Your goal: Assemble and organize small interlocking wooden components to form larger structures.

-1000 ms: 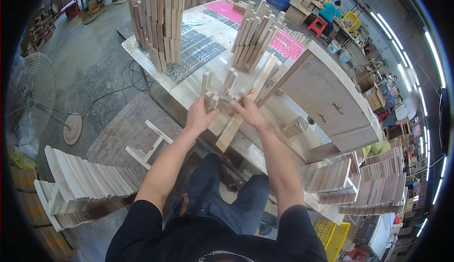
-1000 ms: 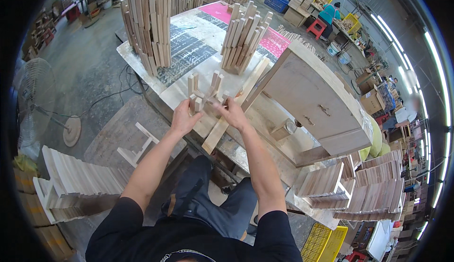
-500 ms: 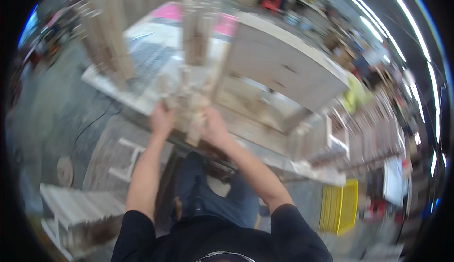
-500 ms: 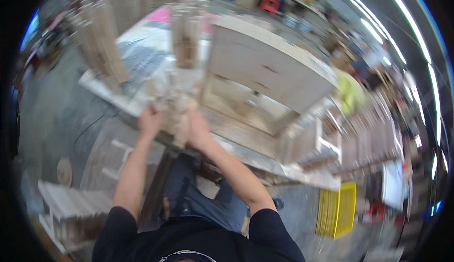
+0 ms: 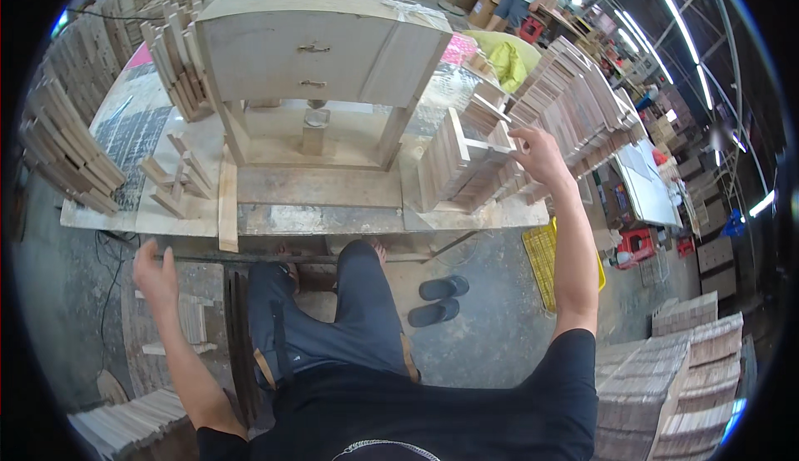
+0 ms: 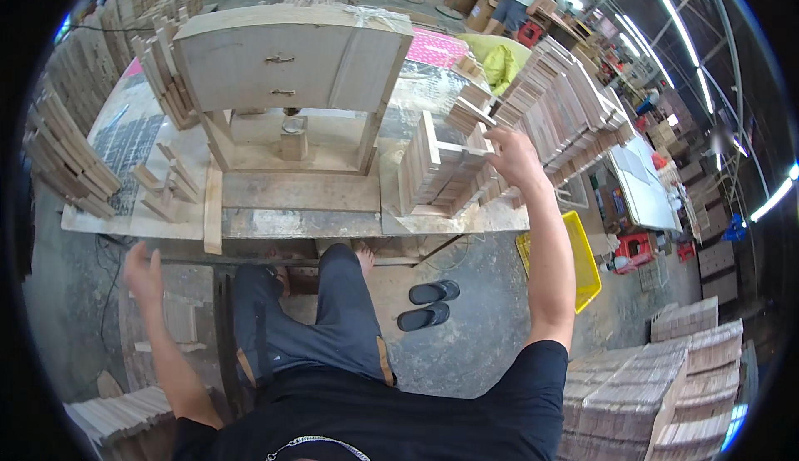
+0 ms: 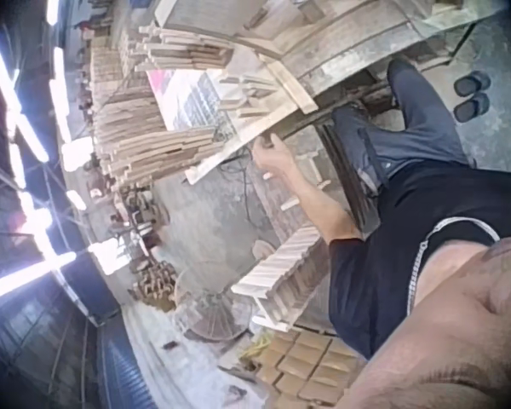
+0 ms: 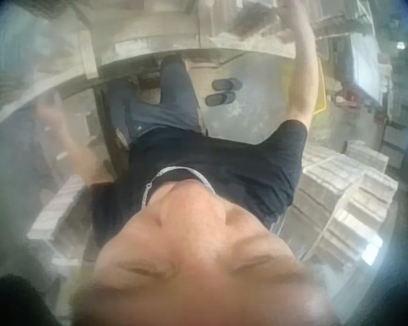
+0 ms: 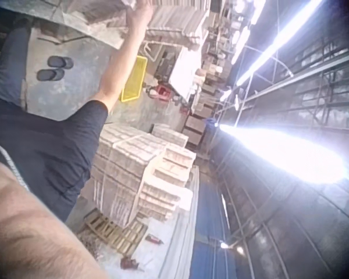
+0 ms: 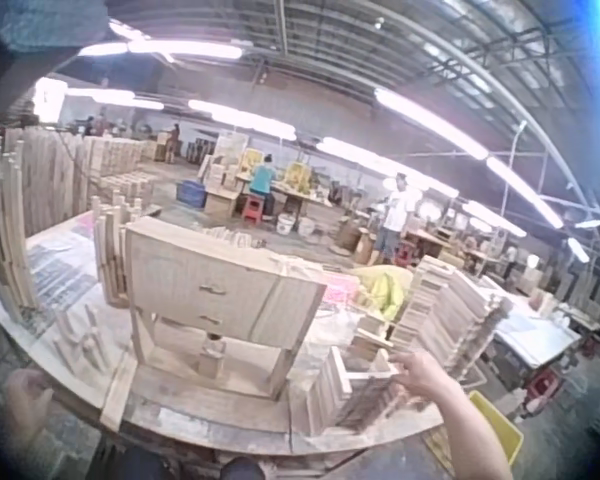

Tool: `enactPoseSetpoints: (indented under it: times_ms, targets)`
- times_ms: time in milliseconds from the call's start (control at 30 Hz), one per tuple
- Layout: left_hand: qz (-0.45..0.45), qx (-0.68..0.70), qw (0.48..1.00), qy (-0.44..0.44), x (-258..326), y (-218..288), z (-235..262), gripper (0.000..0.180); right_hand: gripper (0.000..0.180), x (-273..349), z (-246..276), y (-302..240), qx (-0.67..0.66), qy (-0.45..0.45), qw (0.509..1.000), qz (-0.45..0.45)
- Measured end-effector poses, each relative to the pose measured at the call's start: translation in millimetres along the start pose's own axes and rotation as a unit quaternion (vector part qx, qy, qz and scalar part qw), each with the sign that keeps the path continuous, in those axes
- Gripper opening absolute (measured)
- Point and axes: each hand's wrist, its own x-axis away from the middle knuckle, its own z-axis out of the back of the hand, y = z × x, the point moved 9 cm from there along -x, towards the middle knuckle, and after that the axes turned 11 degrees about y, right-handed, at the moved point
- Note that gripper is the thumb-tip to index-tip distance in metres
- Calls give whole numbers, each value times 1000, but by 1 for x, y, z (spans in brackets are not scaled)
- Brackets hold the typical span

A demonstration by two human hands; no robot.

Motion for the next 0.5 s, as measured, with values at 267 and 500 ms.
enactPoseSetpoints:
  times_ms: [267,500]
  targets:
    - [145,-417,876,-195,112,-112,113,59,30,-11,-79,47,-126,-112,984,-54]
    - [81,-336,934,-91,115,-100,68,18,28,32,35,39,-75,111,991,23]
